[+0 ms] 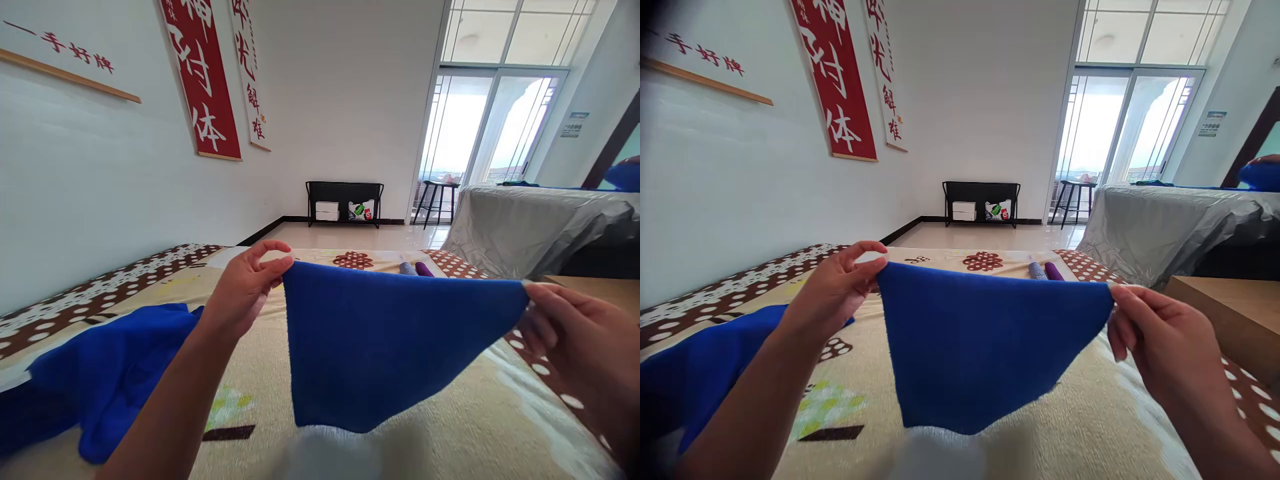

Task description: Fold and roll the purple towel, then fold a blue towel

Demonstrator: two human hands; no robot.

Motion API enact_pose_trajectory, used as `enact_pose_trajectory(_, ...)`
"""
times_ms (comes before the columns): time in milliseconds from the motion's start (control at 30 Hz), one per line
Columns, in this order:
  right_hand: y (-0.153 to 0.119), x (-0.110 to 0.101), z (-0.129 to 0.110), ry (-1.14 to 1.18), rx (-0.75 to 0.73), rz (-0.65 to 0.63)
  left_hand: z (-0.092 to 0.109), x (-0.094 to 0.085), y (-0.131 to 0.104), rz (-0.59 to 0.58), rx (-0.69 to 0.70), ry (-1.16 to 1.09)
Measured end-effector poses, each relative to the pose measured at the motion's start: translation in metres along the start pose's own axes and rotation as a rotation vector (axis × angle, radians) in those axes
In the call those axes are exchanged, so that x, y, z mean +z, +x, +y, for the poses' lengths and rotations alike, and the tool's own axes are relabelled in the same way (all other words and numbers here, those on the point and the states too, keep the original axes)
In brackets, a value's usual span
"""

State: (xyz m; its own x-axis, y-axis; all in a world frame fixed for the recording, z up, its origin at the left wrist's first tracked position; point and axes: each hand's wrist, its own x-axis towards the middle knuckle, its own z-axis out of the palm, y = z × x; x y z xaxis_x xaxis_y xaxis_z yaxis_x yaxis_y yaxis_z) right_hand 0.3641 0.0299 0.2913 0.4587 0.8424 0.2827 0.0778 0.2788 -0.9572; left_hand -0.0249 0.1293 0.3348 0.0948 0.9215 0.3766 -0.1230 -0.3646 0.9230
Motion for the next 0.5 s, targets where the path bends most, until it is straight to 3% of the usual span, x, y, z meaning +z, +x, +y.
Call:
enact_pose_trajectory(67,0.024,0.012,-0.004,0.058,0.034,-0.135,0.003,-0.006,0.006,0.062,-0.003,0.007)
enact_pose_trajectory(167,0.06,0.037,0.008,0.153,0.114,-0.293,-0.018,-0.014,0.029,0.179,-0.06,-0.009)
enact_pose_trajectory(300,0.098,0.07,0.024,0.225,0.083,-0.333,-0.045,-0.018,0.066,0.248,-0.079,-0.03)
enact_pose_trajectory(400,0.113,0.083,0.016,0.281,0.015,-0.317,-0.036,-0.015,0.078,0.26,0.004,-0.034)
enact_pose_trajectory(500,0.107,0.08,0.003,0.326,-0.042,-0.305,-0.016,-0.012,0.064,0.247,0.097,-0.02)
